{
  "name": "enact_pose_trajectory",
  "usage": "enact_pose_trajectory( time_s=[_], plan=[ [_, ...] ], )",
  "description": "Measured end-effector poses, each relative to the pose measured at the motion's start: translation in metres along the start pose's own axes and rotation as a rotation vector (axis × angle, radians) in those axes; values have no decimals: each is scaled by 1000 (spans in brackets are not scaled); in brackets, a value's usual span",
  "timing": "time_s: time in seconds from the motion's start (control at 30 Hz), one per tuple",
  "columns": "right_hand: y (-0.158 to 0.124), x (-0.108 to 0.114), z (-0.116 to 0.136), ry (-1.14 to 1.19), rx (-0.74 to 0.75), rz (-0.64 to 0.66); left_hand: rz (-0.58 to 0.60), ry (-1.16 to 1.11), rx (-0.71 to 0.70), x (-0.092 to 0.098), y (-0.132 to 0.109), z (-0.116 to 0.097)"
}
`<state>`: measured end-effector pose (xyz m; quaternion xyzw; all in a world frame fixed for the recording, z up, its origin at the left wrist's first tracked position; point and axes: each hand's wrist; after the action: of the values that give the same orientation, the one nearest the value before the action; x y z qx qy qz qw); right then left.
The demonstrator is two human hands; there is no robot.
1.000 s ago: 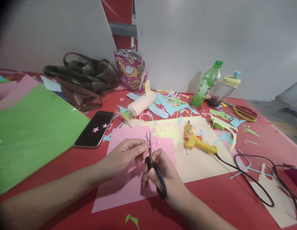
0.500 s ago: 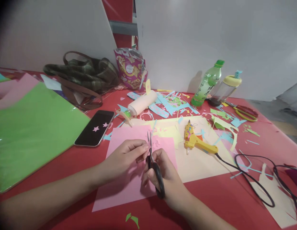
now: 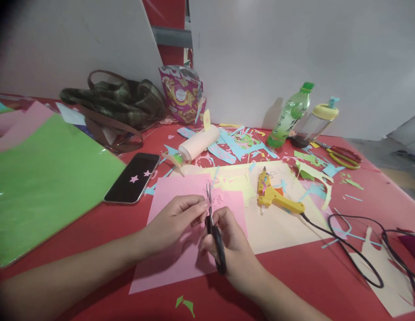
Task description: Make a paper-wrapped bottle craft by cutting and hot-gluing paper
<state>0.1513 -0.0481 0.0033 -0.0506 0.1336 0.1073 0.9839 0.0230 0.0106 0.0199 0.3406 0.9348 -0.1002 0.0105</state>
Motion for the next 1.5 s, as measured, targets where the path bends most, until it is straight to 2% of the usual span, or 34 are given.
enact_pose_trajectory(
  time_s=[0.2, 0.33, 0.57, 0.73, 0.97, 1.17, 1.3, 1.5],
  plan=[
    [1, -1, -1, -38, -16, -90, 15, 43, 2, 2, 2, -1],
    [2, 0, -2, -15, -37, -159, -19, 112, 0, 5, 4, -2],
    [6, 9, -6, 69, 64, -330, 22, 340, -81, 5, 6, 1],
    [8, 11, -2, 39, 74, -445, 37, 537, -89, 5, 7, 3],
    [8, 10, -1, -2, 93, -428, 96, 678, -148, 6, 7, 5],
    [8, 9, -1, -60, 72, -422, 63, 759, -240, 10, 7, 7],
    [7, 6, -3, -71, 85, -414, -4, 815, -257, 25, 8, 3],
    [5, 2, -6, -77, 95, -373, -180, 927, -162, 74, 1, -7]
  ],
)
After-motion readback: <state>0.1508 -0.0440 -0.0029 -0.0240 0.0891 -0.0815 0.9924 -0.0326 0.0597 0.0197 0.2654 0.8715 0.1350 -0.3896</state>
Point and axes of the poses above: each hand's wrist, its own y-axis towards the middle knuckle, its own x-axis out of the back of the hand, z = x × y, and after that the axes turned 3 degrees about y, right-handed
